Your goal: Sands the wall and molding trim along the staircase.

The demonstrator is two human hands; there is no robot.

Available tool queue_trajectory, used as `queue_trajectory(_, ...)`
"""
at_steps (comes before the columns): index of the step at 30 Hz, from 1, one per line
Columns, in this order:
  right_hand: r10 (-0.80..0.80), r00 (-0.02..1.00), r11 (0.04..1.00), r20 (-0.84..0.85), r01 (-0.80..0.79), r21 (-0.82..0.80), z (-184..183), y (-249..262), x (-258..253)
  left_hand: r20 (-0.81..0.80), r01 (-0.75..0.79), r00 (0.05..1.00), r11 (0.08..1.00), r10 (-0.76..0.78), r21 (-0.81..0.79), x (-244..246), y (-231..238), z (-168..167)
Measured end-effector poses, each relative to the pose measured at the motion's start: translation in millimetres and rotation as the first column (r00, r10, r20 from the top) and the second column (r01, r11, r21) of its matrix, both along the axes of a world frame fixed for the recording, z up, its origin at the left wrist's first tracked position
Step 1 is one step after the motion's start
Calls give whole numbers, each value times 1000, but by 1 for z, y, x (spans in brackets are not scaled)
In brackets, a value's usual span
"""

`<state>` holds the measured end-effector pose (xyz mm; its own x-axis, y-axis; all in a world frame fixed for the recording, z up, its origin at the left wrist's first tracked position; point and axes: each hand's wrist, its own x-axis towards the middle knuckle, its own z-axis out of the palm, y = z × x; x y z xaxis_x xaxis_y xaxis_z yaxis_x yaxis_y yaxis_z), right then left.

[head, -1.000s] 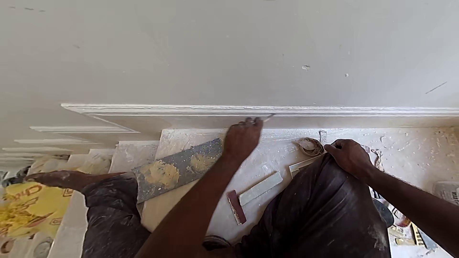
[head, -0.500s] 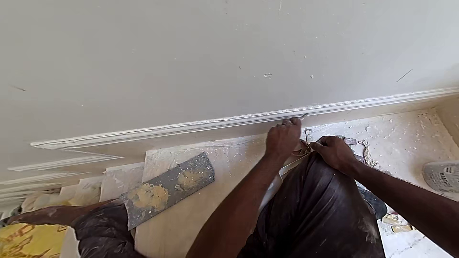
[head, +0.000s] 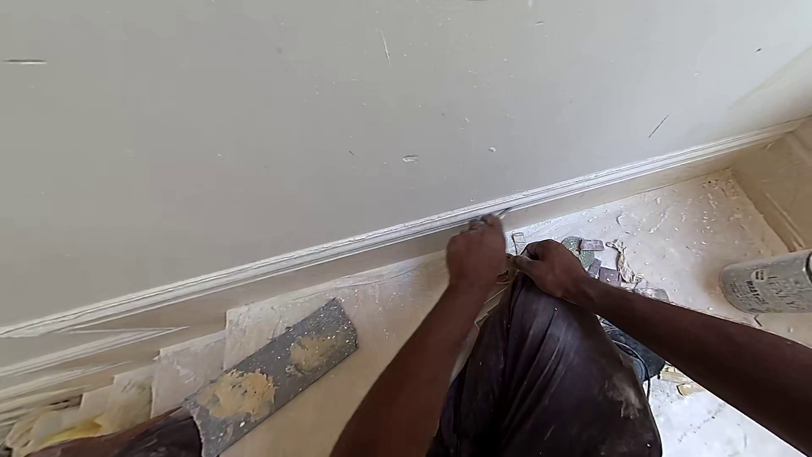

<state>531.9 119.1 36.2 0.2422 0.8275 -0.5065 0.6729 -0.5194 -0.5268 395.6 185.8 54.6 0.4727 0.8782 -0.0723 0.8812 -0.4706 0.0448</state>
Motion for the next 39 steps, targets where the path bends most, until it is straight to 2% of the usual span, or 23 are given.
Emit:
queue_trajectory(2,-9,1000,999,-1,9,42,-2,-6,3,-26,15,1000,999,-17,-52,27,-3,2)
queue_trajectory(4,-2,999,994,-50,7,105,-2,-13,8,-44,50,998,997,-53,-63,25,-2,2)
queue_trajectory(8,189,966,951,-178,-135,278,-5,-33,23,-18,37,999,999,-37,-3,-44,8,-1)
queue_trajectory(11,202,960,943,-193,-137,304,-11,-27,23,-45,24,999,994,-19,107,-114,16,-13)
queue_trajectory(13,172,974,956,-148,-129,265,-9,-15,15,-118,32,993,989,-14,147,-136,24,-21)
queue_trajectory(17,133,991,982,-31,-127,136,0,0,4,-178,-55,981,987,82,153,-118,18,-27)
queue_trajectory(19,126,992,984,-17,-122,129,0,0,1,-153,-100,981,986,120,131,-111,9,-33)
queue_trajectory(22,115,993,981,-18,-111,162,-1,-5,3,-115,-86,988,985,103,150,-114,10,-39)
queue_trajectory(28,53,999,967,-11,-49,251,0,-24,6,0,120,992,929,-128,350,-157,35,-23)
queue_trajectory(31,21,999,969,39,-30,244,4,-26,2,-24,245,966,880,-258,408,-181,40,-19)
queue_trajectory(34,32,998,976,52,-42,214,3,-20,2,-42,306,946,837,-322,453,-196,46,-25)
queue_trajectory(36,40,998,981,45,-48,186,3,-13,2,10,288,946,857,-323,426,-179,46,-27)
queue_trajectory(39,52,998,987,34,-57,151,4,-6,1,97,238,952,904,-289,356,-113,36,-25)
